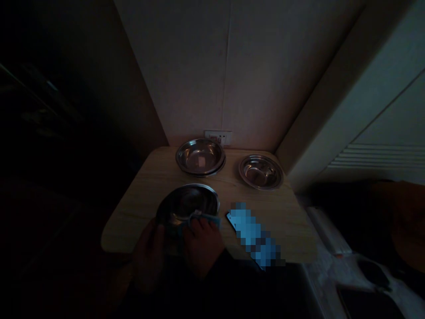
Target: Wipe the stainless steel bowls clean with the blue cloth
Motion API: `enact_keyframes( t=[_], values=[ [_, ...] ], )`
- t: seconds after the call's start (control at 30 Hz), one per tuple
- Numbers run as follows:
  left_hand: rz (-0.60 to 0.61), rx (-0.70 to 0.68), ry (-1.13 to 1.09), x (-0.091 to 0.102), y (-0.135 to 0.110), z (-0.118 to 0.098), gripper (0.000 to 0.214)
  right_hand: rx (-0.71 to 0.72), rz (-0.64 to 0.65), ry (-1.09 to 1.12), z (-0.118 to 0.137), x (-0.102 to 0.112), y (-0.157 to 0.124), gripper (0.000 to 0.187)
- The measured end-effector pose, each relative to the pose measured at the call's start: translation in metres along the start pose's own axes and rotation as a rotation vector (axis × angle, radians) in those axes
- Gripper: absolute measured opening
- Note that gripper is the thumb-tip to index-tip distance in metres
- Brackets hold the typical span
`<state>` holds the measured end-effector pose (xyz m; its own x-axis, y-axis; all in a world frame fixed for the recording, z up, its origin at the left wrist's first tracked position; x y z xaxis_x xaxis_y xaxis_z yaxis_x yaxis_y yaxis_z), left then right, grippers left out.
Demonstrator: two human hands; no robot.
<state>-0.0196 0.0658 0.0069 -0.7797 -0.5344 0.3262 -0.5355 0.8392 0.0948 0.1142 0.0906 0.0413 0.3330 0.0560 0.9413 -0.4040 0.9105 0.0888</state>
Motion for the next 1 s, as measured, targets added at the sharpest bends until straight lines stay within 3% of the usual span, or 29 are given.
enact_keyframes(
  t=[0.13,0.3,0.37,0.57,0.7,0.83,1.0],
  values=[
    [0.014,0.027,0.011,0.002,-0.001,0.001,0.041,-0.023,-0.064,0.147,0.010,-0.004,0.005,0.026],
    [-0.037,0.013,-0.019,0.004,0.001,-0.002,0.042,0.061,-0.037,-0.057,-0.006,-0.004,-0.005,0.028],
    [-0.016,0.004,-0.026,0.000,0.000,-0.004,0.043,0.029,-0.017,-0.084,-0.010,-0.001,-0.006,0.026],
    [-0.018,0.092,0.022,0.006,-0.003,0.004,0.042,-0.064,-0.076,0.142,0.017,-0.008,-0.004,0.027],
    [-0.042,0.070,0.008,0.010,-0.001,0.002,0.041,0.008,-0.069,-0.022,0.008,-0.013,-0.011,0.030],
    [-0.039,0.012,0.015,0.006,-0.002,-0.008,0.040,-0.009,-0.031,-0.114,-0.008,-0.008,-0.012,0.027],
    [-0.048,0.102,0.032,0.009,-0.003,0.000,0.040,0.023,-0.087,0.083,0.022,-0.005,0.000,0.027]
  ],
)
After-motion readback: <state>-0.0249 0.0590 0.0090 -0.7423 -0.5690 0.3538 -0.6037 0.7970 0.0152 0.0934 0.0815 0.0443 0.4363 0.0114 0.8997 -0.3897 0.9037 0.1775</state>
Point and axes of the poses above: each hand's wrist, its own y-axis towards the middle knuckle, its own x-axis out of the back of the hand, z = x × y, the point moved 8 cm from there along y, towards the middle knuckle, and after that the axes turned 6 degrees about -x, right-handed, at the moved point
